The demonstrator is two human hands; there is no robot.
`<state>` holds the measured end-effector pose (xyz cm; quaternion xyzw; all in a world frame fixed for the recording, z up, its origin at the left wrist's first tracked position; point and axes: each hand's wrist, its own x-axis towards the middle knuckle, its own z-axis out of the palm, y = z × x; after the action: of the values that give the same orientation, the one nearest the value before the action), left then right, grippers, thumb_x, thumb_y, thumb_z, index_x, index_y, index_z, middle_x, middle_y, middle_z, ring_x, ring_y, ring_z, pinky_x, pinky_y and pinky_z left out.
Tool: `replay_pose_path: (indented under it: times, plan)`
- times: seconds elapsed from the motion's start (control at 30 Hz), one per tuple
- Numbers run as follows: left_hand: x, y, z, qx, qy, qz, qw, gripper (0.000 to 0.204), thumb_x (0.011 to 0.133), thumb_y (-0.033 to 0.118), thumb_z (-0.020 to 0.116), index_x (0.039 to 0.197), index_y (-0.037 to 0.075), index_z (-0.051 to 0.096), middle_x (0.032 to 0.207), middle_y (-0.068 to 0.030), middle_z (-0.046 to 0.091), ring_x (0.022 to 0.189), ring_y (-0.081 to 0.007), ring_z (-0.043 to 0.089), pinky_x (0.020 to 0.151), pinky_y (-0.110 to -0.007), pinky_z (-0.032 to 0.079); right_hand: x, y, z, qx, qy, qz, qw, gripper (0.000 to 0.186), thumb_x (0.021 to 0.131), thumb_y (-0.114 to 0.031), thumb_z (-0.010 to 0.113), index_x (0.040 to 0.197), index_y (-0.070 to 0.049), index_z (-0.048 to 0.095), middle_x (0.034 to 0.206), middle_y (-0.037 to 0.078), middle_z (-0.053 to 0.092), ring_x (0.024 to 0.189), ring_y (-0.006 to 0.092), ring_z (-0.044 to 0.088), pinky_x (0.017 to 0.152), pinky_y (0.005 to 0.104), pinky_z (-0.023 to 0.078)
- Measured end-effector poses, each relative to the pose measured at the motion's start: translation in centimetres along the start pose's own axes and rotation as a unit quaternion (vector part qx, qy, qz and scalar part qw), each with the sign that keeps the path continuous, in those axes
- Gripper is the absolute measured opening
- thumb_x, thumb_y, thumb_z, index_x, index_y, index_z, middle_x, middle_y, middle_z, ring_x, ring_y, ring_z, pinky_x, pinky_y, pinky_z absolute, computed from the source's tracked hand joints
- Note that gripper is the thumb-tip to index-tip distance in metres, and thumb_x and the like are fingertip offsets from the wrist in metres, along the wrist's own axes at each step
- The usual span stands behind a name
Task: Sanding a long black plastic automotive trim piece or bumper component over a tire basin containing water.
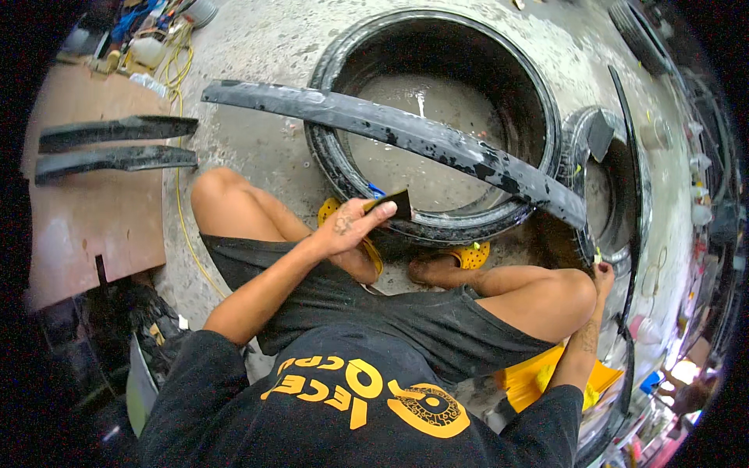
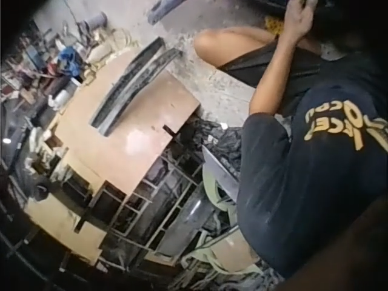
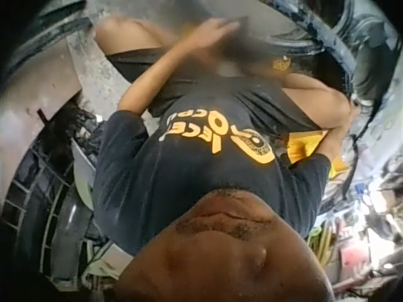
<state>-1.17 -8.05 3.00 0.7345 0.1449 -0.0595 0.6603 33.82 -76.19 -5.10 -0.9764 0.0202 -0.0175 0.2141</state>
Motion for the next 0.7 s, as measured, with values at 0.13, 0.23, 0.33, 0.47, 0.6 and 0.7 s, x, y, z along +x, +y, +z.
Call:
replay_pose_path:
  times: [0.13,0.23,0.33,0.47,0.6,0.7]
  plan:
    - [-0.2,0.9,-4.4,0.008,0.058,0.000,0.998,0.060,0.104,0.053,0.050,0.099,-0.005,0.064,0.074,-0.0044,0.054,0.074,-0.0144,0.051,0.071,-0.035,0.046,-0.3,-3.5,2.3,-0.056,-0.038,0.069,0.995,0.036,0.086,-0.032,0.081,0.090,0.003,0.072,0.085,0.016,0.073,0.075,0.0236,0.066,0.073,0.0354,0.052]
    - [0.2,1.9,-7.0,0.013,0.088,-0.022,0.996,0.060,0.104,0.053,0.050,0.099,-0.005,0.066,0.076,-0.0045,0.060,0.077,-0.0133,0.055,0.073,-0.035,0.048,0.2,-3.0,2.6,-0.063,-0.045,0.064,0.995,0.039,0.086,-0.035,0.080,0.087,0.003,0.072,0.082,0.020,0.072,0.073,0.0278,0.067,0.072,0.0382,0.052]
    - [0.9,1.2,-8.7,0.017,0.093,0.009,0.995,0.060,0.104,0.052,0.051,0.099,-0.005,0.066,0.075,-0.0041,0.059,0.076,-0.0131,0.055,0.073,-0.035,0.048,3.0,-0.5,1.6,-0.099,-0.024,0.017,0.995,0.036,0.090,-0.033,0.077,0.090,0.003,0.073,0.070,0.013,0.071,0.063,0.0205,0.065,0.062,0.0362,0.052]
    - [2.3,3.2,-11.1,0.100,0.102,0.065,0.988,0.061,0.103,0.055,0.050,0.096,-0.003,0.067,0.068,-0.0015,0.056,0.068,-0.0138,0.053,0.066,-0.034,0.045,3.4,-1.1,1.2,-0.108,-0.001,0.002,0.994,0.036,0.089,-0.034,0.076,0.093,0.002,0.076,0.084,0.018,0.074,0.077,0.0270,0.069,0.074,0.0368,0.052]
    - [7.9,6.3,-17.8,0.190,0.155,0.049,0.968,0.054,0.103,0.053,0.054,0.106,0.002,0.073,0.080,-0.0028,0.062,0.074,-0.0147,0.058,0.071,-0.032,0.047,6.6,-9.9,-6.5,-0.001,0.018,-0.165,0.986,0.034,0.096,-0.026,0.072,0.116,0.002,0.072,0.092,0.008,0.073,0.084,0.0148,0.065,0.079,0.0302,0.052]
    - [10.4,6.1,-21.6,-0.012,0.274,0.133,0.952,0.052,0.100,0.048,0.061,0.110,-0.002,0.073,0.099,-0.0083,0.072,0.088,-0.0162,0.068,0.085,-0.033,0.057,4.5,-27.2,-5.9,0.079,-0.070,-0.194,0.975,0.029,0.097,-0.022,0.071,0.117,0.000,0.072,0.095,0.005,0.072,0.085,0.0108,0.064,0.080,0.0262,0.050]
